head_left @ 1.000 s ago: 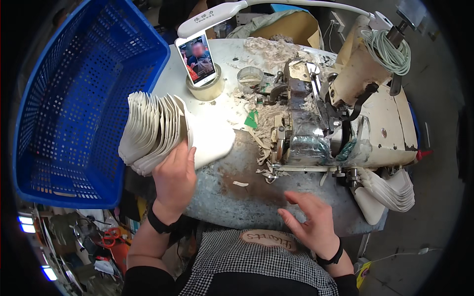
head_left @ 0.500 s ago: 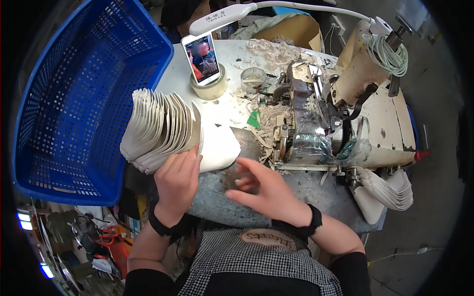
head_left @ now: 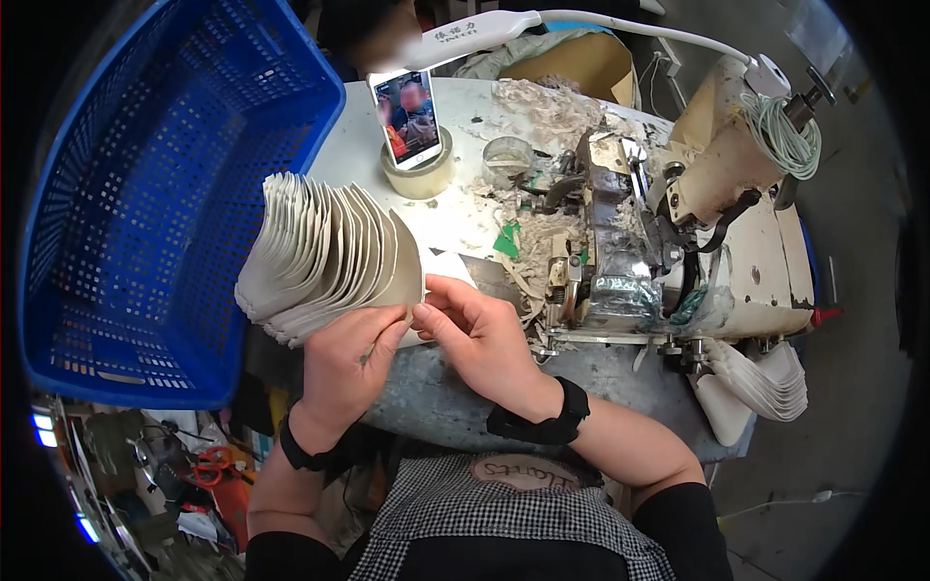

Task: The person operates a sewing machine to stitch white fabric pieces into mask shapes. They repeatedly pick up flat fabric pieces, feed them through the machine, and stack the finished products. A smartphone is visible on the table playing a video.

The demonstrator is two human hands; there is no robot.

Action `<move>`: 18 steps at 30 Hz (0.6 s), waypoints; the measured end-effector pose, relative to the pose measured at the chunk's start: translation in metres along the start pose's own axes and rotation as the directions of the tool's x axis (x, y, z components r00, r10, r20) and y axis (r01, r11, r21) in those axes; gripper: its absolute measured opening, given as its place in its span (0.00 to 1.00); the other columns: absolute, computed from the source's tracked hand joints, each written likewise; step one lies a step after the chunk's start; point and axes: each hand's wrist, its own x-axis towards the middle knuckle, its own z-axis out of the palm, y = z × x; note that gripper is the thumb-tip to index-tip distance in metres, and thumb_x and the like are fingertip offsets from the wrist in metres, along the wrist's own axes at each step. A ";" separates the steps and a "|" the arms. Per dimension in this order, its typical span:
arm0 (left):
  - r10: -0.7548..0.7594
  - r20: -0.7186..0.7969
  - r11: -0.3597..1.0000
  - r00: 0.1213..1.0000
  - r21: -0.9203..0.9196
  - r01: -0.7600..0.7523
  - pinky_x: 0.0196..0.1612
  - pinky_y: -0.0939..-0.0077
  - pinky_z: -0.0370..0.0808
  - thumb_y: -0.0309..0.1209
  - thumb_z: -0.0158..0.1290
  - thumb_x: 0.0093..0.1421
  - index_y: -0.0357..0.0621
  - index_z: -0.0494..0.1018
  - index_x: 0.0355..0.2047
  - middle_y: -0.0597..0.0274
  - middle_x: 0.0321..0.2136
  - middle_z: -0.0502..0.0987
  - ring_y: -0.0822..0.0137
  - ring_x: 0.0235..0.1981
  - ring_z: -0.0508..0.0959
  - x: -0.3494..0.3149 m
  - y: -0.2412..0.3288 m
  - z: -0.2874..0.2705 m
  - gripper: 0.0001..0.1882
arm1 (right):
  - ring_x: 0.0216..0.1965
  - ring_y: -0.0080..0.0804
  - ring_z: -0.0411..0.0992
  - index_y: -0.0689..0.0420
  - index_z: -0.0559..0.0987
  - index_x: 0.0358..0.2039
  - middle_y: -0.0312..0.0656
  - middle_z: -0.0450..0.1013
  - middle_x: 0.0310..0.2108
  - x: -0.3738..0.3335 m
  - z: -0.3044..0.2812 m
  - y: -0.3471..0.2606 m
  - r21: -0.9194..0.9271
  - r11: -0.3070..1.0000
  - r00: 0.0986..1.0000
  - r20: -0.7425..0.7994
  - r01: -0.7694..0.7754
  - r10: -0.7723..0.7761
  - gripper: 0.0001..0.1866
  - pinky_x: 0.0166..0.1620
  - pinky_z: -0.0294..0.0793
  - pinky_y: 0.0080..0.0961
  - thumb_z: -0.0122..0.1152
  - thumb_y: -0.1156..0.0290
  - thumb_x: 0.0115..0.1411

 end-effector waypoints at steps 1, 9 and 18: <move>-0.006 0.012 1.000 1.000 -0.010 0.007 0.33 0.71 0.76 0.25 0.55 0.57 0.36 0.77 0.36 0.52 0.31 0.79 0.56 0.30 0.80 0.001 -0.001 0.000 0.07 | 0.37 0.21 0.75 0.64 0.70 0.54 0.40 0.77 0.37 -0.001 -0.001 0.002 0.011 1.000 1.000 0.003 -0.002 0.002 0.19 0.42 0.76 0.20 0.54 0.72 0.64; -0.037 0.168 0.995 0.985 -0.084 0.051 0.33 0.72 0.76 0.24 0.56 0.56 0.35 0.77 0.36 0.51 0.31 0.79 0.58 0.30 0.81 0.007 -0.002 -0.011 0.07 | 0.33 0.26 0.76 0.65 0.69 0.55 0.46 0.76 0.34 -0.005 0.003 0.012 0.037 0.995 0.995 -0.046 0.095 -0.093 0.20 0.37 0.75 0.21 0.54 0.72 0.63; -0.012 0.226 0.999 0.974 -0.027 0.018 0.32 0.71 0.76 0.23 0.55 0.56 0.35 0.77 0.36 0.51 0.30 0.79 0.56 0.30 0.80 0.013 -0.002 -0.017 0.08 | 0.35 0.25 0.76 0.61 0.67 0.58 0.45 0.75 0.38 -0.008 0.003 0.005 -0.116 0.985 0.991 0.004 0.131 -0.131 0.20 0.40 0.76 0.22 0.46 0.76 0.66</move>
